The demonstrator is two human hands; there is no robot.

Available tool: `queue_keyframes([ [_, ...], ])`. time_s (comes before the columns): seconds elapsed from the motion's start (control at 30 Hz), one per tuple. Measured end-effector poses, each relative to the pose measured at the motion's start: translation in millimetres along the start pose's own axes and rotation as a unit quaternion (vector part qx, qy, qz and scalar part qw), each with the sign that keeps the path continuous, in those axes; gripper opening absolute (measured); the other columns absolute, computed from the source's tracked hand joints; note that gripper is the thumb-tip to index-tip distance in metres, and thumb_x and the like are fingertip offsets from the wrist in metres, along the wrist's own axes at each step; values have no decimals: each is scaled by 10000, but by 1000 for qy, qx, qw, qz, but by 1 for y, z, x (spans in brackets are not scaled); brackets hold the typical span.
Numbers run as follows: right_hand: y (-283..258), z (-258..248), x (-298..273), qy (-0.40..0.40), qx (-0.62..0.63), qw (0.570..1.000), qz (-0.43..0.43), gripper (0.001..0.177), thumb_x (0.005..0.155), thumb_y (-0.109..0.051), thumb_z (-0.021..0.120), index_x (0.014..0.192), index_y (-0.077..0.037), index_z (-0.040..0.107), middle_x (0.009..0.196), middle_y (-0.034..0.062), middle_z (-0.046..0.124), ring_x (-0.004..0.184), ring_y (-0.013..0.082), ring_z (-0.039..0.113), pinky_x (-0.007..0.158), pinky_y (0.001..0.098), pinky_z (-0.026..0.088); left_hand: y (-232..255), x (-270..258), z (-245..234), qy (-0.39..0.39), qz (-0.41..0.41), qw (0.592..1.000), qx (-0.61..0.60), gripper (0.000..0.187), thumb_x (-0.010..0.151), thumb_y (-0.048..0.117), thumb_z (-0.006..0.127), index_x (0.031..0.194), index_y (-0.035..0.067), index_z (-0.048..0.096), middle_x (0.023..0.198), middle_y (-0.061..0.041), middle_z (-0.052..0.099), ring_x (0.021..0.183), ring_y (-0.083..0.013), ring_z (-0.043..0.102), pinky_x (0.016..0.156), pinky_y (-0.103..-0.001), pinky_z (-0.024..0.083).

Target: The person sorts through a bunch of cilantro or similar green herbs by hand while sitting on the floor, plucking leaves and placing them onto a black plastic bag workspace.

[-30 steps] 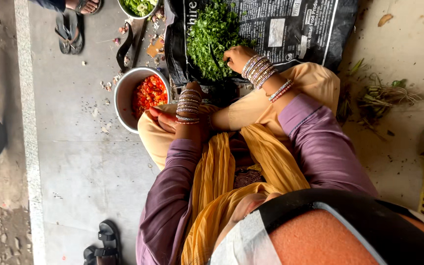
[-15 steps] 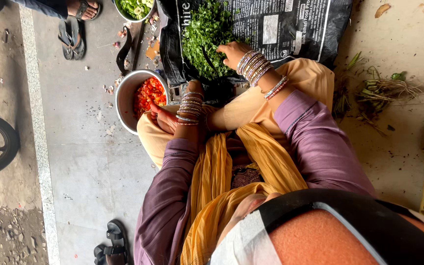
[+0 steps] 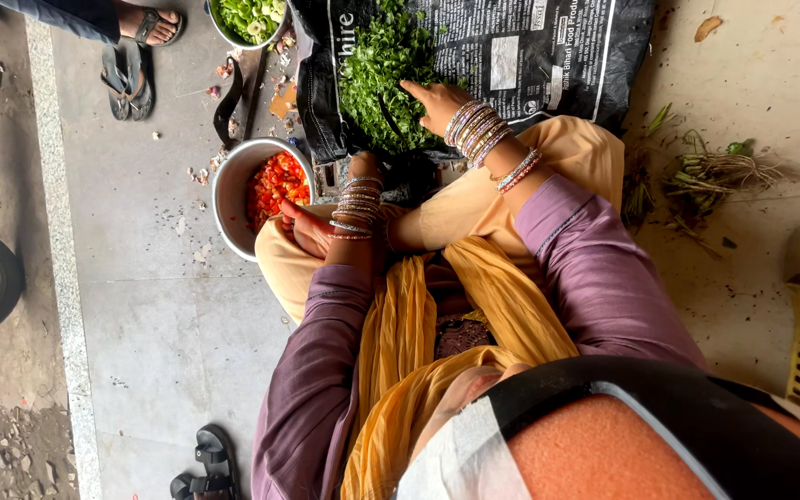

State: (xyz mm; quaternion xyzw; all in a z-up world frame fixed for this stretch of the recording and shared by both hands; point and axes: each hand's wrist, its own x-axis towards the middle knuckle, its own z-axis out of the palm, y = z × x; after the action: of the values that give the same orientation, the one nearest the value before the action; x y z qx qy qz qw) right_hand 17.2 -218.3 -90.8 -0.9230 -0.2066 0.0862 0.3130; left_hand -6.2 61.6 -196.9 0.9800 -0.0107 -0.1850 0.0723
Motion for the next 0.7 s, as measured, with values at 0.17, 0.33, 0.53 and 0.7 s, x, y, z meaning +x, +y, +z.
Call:
queue_keyframes([
  [0.17, 9, 10, 4, 0, 11, 1000, 7, 793, 926, -189, 748, 1610, -252, 351, 1166, 194, 676, 943, 347, 697, 811, 454, 587, 8, 3, -3, -31, -50, 994, 91, 422, 727, 441, 848, 966, 96, 799, 977, -146, 764, 919, -284, 754, 814, -384, 612],
  [0.33, 20, 15, 4, -1, 58, 998, 10, 783, 920, -181, 730, 1604, -260, 358, 1063, 227, 706, 912, 377, 704, 862, 465, 586, 23, -35, -27, -135, 285, 883, 347, 113, 874, 229, 673, 904, 150, 749, 955, -59, 718, 876, -277, 679, 677, -414, 542],
  [0.53, 31, 33, 22, -17, 16, 1000, 2, 806, 909, -219, 735, 1603, -248, 327, 1071, 191, 746, 908, 329, 732, 835, 422, 615, 29, -40, -75, 140, 38, 901, -408, 194, 868, 130, 891, 1006, 28, 801, 1016, -211, 819, 811, -201, 733, 709, -294, 602],
  [0.7, 22, 24, 26, -55, -3, 998, 22, 857, 909, -232, 737, 1615, -279, 253, 1095, 181, 734, 932, 313, 733, 879, 419, 605, 45, -32, -78, 317, 140, 890, -297, 418, 751, 50, 807, 1162, 111, 758, 1332, -140, 656, 840, -227, 768, 736, -320, 629],
])
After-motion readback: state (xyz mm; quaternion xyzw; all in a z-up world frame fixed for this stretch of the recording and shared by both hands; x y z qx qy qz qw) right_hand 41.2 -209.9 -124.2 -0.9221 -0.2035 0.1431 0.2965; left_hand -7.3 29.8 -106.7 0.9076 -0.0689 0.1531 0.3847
